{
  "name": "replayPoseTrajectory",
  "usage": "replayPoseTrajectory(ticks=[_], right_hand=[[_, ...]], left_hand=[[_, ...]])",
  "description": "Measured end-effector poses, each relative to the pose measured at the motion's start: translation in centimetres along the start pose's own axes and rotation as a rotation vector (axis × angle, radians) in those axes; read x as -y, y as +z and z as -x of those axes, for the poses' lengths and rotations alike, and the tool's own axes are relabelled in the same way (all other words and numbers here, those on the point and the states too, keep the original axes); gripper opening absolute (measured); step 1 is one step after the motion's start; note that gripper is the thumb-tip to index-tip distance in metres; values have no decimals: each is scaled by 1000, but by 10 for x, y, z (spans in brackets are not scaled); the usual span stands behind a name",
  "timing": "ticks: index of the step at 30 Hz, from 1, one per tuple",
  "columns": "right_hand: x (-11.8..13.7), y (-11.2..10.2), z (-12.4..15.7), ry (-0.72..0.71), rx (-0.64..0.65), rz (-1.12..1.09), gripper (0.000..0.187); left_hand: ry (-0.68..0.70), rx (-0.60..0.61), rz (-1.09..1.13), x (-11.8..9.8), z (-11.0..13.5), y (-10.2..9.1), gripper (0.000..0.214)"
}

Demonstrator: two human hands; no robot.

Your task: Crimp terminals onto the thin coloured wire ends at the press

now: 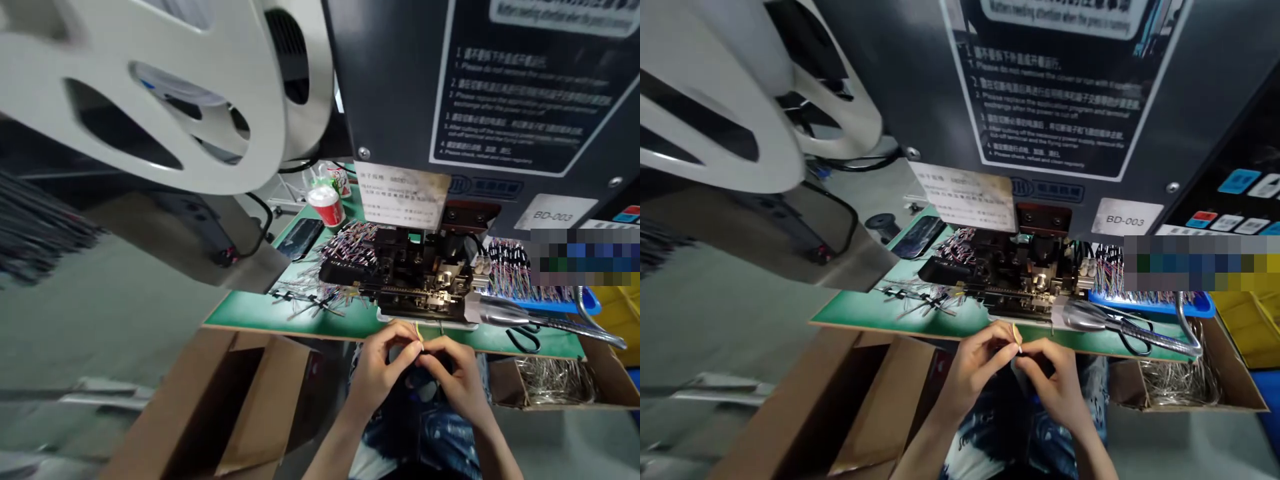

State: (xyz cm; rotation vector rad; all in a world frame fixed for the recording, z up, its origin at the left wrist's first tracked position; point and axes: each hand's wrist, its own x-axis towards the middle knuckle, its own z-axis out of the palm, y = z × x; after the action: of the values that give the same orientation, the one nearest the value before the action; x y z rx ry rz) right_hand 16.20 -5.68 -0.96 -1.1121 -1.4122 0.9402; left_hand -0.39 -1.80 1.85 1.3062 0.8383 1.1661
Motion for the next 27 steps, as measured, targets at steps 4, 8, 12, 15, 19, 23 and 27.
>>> replayPoseTrajectory(ticks=[4, 8, 12, 15, 19, 23, 27], right_hand=[[2, -2, -4, -50, 77, 67, 11], [3, -7, -3, -103, 138, 184, 16], [5, -13, -4, -172, 216, 321, 33], [6, -16, -6, -247, 272, 398, 41], [7, -20, -8, -293, 313, 488, 46], [5, -25, -3, -328, 369, 594, 43], [1, -32, 1, -328, 452, 661, 36]], left_hand=[[-49, -26, 46, 1, -1, -4, 10], [-28, -49, 0, 7, -1, -3, 11], [-5, 14, -157, 9, 1, -4, 11], [12, 91, -324, 5, 3, -10, 12], [68, 152, -470, -1, 4, -21, 17], [135, 280, -598, 0, 4, -22, 18], [241, 469, -827, 1, 2, -17, 21]])
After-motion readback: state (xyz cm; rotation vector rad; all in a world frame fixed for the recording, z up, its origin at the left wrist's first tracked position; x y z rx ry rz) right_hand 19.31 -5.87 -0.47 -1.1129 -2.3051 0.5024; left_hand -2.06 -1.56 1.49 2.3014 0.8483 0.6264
